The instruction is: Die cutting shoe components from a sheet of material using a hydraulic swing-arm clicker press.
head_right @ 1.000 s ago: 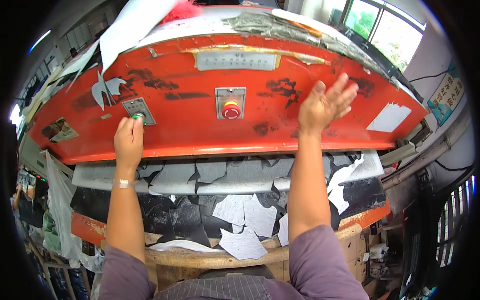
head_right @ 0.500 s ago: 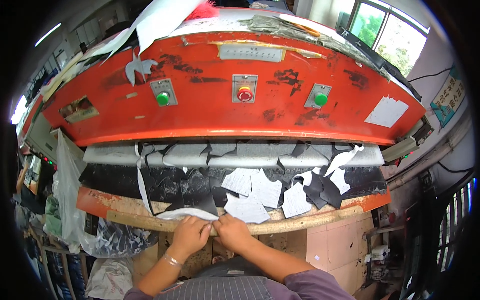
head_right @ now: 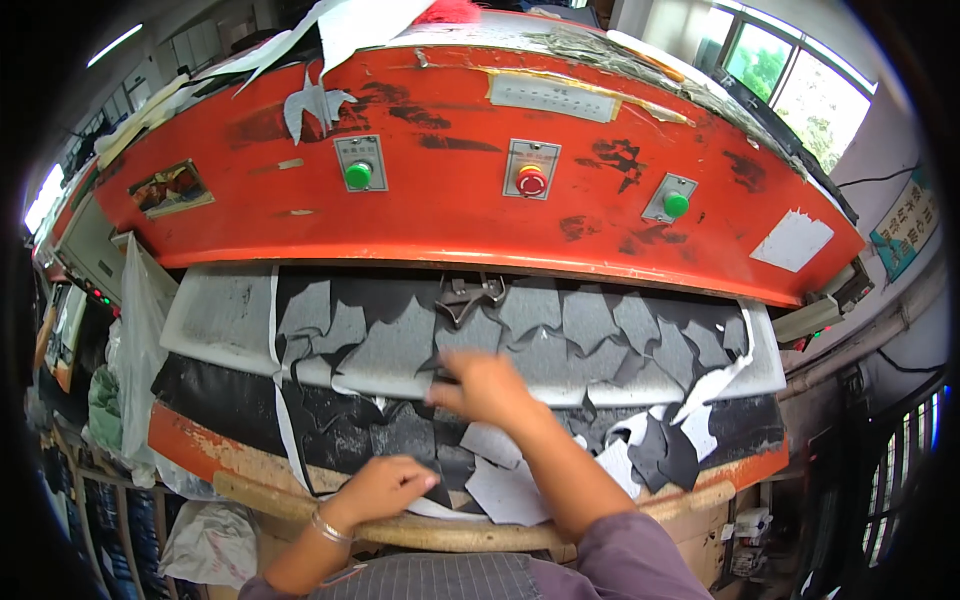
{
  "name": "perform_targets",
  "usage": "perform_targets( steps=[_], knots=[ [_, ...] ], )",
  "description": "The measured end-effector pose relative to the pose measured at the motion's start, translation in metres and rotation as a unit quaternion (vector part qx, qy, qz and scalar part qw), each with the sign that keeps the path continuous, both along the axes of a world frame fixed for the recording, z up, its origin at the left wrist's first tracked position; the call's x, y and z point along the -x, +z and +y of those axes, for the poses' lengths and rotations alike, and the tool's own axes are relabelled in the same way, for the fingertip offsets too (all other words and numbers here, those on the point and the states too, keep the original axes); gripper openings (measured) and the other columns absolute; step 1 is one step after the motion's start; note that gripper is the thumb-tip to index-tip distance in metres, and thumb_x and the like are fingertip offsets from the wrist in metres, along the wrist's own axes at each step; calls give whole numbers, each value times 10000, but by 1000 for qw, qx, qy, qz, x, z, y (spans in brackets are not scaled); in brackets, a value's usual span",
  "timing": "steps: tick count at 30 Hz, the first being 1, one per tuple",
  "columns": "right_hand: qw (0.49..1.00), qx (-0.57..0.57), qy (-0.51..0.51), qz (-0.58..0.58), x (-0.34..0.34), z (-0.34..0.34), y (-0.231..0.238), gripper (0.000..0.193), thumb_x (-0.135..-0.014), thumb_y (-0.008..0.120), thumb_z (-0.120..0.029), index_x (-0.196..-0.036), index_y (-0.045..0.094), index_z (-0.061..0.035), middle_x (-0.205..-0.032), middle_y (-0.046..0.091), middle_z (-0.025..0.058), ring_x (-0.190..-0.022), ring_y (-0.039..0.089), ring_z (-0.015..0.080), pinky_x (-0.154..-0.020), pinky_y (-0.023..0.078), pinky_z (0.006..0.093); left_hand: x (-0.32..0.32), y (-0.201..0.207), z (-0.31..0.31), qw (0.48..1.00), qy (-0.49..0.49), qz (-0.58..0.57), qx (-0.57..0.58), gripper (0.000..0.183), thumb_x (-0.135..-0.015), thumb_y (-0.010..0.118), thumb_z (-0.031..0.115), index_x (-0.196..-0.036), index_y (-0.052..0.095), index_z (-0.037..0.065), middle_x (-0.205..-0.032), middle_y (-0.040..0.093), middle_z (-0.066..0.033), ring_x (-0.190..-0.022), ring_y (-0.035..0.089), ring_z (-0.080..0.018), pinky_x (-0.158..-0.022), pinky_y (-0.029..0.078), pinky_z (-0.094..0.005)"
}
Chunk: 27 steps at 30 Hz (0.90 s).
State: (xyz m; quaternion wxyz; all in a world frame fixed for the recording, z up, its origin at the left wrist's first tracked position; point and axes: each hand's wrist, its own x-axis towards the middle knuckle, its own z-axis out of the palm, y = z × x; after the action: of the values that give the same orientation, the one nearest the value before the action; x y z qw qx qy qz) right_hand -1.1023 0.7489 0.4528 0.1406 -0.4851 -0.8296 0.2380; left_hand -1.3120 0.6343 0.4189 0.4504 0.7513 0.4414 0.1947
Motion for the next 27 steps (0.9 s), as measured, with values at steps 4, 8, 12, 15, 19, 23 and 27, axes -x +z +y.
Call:
perform_targets(
  steps=[4,8,12,15,19,23,27],
  knots=[
    [964,-157,-160,-143,21,101,-13,739,-717,723,-526,-1227,526,-29,-1199,594,131,-1138,557,299,-910,410,556,-17,-2,91,983,135,-121,11,321,-877,638,170,-1160,618,21,-1024,634,-100,-748,605,-152,-700,495,-288],
    [963,-13,-184,-195,30,132,-8,782,-650,748,-519,-1227,525,-41,-1166,617,140,-1136,561,310,-931,387,572,-23,-28,164,970,195,-145,-2,611,-832,685,90,-1374,421,-11,-1182,566,-104,-749,567,-66,-699,488,-229],
    [979,54,-194,30,0,111,-16,777,-663,763,-417,-1265,492,-8,-1046,646,168,-991,621,272,-881,452,464,-53,-44,196,960,167,-221,32,874,-787,718,72,-1477,187,-16,-1260,514,-106,-758,574,-72,-700,500,-242],
    [933,127,-196,272,-20,73,-19,754,-704,770,-308,-1312,452,3,-987,643,142,-911,622,212,-827,481,364,-71,-48,193,944,159,-289,-24,738,-772,737,177,-1379,384,-50,-1194,526,-183,-750,641,-203,-717,518,-302],
    [912,167,-144,346,-16,51,2,710,-757,752,-211,-1347,418,1,-984,631,106,-896,597,166,-810,484,317,-57,-60,176,976,130,-125,-121,211,-824,686,219,-822,658,10,-795,596,-149,-760,620,-295,-677,498,-378],
    [982,28,-136,124,20,80,26,827,-677,769,-425,-1314,479,15,-1153,611,215,-1052,614,309,-895,477,395,-69,-43,91,978,-203,-41,-10,209,-812,684,264,-880,706,67,-907,657,-147,-910,607,-328,-834,479,-413],
    [990,11,-134,-53,79,130,1,823,-701,683,-563,-1297,518,-20,-1263,562,186,-1192,516,346,-987,380,525,-36,-19,95,976,-197,-87,-23,463,-739,789,323,-1084,653,46,-1043,637,-132,-910,607,-266,-805,500,-360]
  ],
)
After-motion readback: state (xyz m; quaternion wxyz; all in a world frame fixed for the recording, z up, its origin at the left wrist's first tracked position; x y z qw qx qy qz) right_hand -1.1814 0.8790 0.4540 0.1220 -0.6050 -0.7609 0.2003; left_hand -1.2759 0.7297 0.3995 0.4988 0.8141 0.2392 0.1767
